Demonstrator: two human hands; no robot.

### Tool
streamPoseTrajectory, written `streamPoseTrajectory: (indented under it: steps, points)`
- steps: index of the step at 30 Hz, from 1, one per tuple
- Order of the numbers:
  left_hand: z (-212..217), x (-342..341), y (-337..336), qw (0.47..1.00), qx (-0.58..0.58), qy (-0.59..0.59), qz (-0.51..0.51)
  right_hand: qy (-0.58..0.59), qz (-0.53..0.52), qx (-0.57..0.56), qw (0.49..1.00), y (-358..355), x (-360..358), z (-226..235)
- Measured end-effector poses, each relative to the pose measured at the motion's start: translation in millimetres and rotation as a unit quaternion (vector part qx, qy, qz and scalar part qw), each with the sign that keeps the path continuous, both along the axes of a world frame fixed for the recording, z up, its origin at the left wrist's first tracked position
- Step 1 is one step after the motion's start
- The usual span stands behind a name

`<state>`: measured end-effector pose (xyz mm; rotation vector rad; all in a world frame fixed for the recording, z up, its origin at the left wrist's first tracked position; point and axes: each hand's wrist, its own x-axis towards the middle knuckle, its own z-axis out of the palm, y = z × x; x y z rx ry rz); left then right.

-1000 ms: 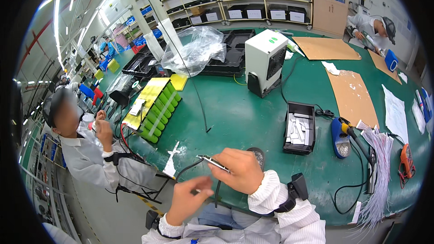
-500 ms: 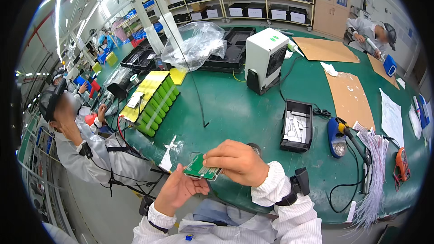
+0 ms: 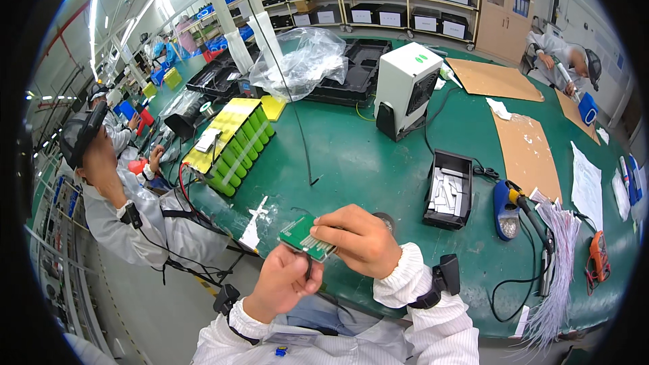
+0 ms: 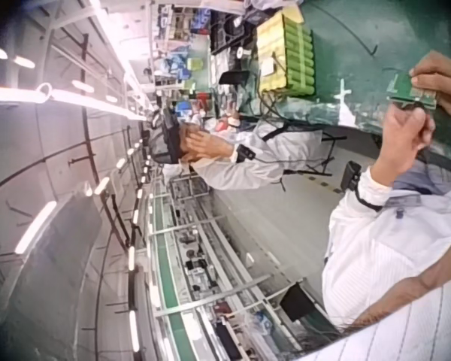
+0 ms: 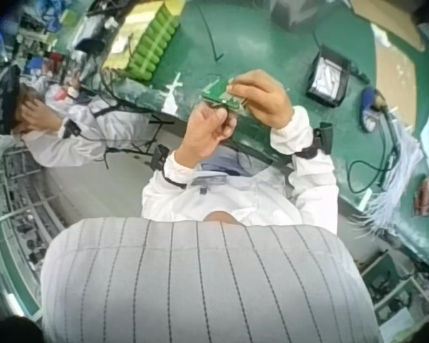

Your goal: Soldering electronic components onto a circuit board and assembling it with other parts.

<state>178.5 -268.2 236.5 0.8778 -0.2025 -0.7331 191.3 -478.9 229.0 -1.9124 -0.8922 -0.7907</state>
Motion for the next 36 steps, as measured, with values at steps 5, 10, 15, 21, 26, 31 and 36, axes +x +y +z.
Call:
streamPoseTrajectory:
  steps: [5, 10, 15, 21, 26, 31, 36]
  points:
    - [4.7, 2.4, -9.8, 0.977, 0.108, -0.123, 0.138, -0.015, -0.073, 0.015, 0.997, 10.9, -7.5, -6.0]
    - [17.2, -3.7, -10.6, 0.923, 0.101, -0.245, 0.279, -0.051, -0.093, -0.001, 0.994, 17.9, -11.9, -9.6]
    - [-4.3, 9.5, 27.9, 0.917, 0.186, -0.312, 0.165, -0.049, -0.061, -0.009, 0.997, 26.5, -12.5, -15.9]
    - [-15.2, 7.1, 33.0, 0.834, 0.262, -0.437, 0.213, 0.012, -0.033, -0.012, 0.999, 28.6, -8.2, -22.7]
    - [-3.8, 1.8, 31.1, 0.71, 0.309, -0.568, 0.28, 0.027, -0.001, -0.002, 1.0, 32.6, -9.7, -20.1]
    - [1.9, 0.0, 27.8, 0.661, 0.345, -0.598, 0.295, -0.007, 0.009, -0.014, 1.0, 30.2, -5.5, -20.6]
    - [9.9, 2.1, 20.9, 0.623, 0.366, -0.619, 0.307, 0.027, 0.025, 0.009, 0.999, 30.3, -7.1, -24.1]
